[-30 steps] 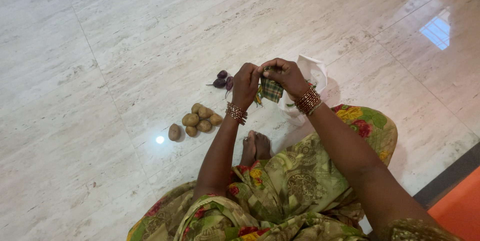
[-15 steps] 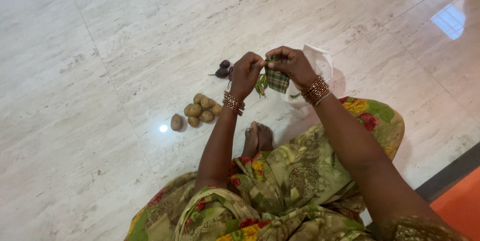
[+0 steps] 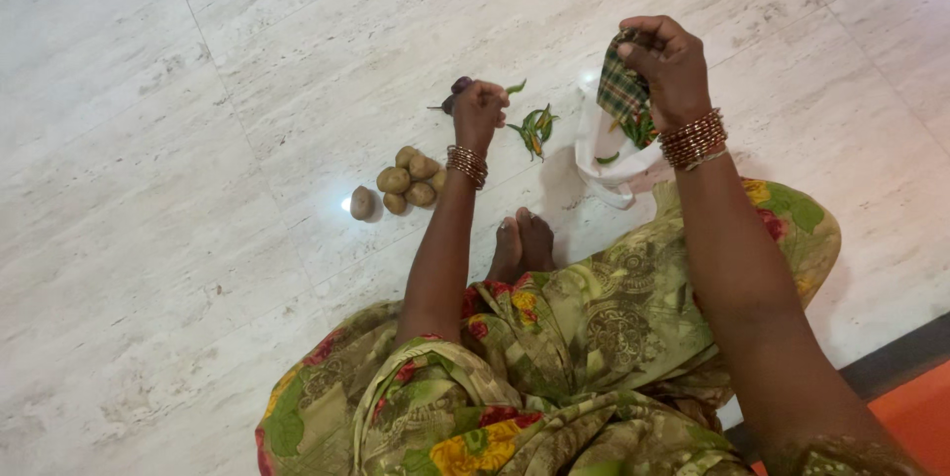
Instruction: The person sits on the floor and peels potatoes using a small handheld peeler. They also remove stems from green chilies and place the prepared vegetables into a white plastic bag. The person handles potatoes and chilies one at a time.
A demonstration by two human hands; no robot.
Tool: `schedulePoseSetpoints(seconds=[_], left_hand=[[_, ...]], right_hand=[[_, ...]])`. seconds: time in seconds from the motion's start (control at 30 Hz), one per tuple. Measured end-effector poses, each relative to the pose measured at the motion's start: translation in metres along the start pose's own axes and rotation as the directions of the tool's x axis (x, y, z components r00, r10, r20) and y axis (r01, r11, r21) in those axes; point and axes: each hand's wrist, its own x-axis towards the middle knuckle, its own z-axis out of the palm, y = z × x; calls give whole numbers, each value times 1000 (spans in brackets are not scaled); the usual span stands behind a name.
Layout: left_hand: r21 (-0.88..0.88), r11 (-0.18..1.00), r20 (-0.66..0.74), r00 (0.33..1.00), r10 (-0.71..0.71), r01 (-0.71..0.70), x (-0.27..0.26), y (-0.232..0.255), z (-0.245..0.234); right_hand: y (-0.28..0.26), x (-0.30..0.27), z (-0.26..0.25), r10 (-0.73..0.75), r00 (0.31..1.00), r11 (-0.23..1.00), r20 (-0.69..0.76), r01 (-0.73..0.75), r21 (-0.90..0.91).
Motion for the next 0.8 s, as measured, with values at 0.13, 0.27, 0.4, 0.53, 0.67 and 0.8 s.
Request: schedulePoseSetpoints(seconds=[0.13,0.27,0.4,0.53,0.67,0.8], left_hand=[[-72,967,-114,961,-253,245,-6,-87,19],[-183,945,-33,959,-282,272,-4,-152,27],[-238,951,72,980,-183,195,9,-180,25],[-226,953,102,978,-182,201,14,-179,20],[-194,950,38,970,-241,243,13,-160,17],[-221,943,1,967,-256,250,14,-132,18]], right_hand=[[17,0,-23,-10,999,998,-31,8,-66],[40,5,-44,43,999,987,-33,-47,-153],[73,14,-71,32,999,927,-9,-33,-373],[123,27,-95,194,980,571,38,-81,-817],[204,20,-87,563,825,16,44,42,-999],[249,-1,-66,702,711,-169,-23,136,-976]])
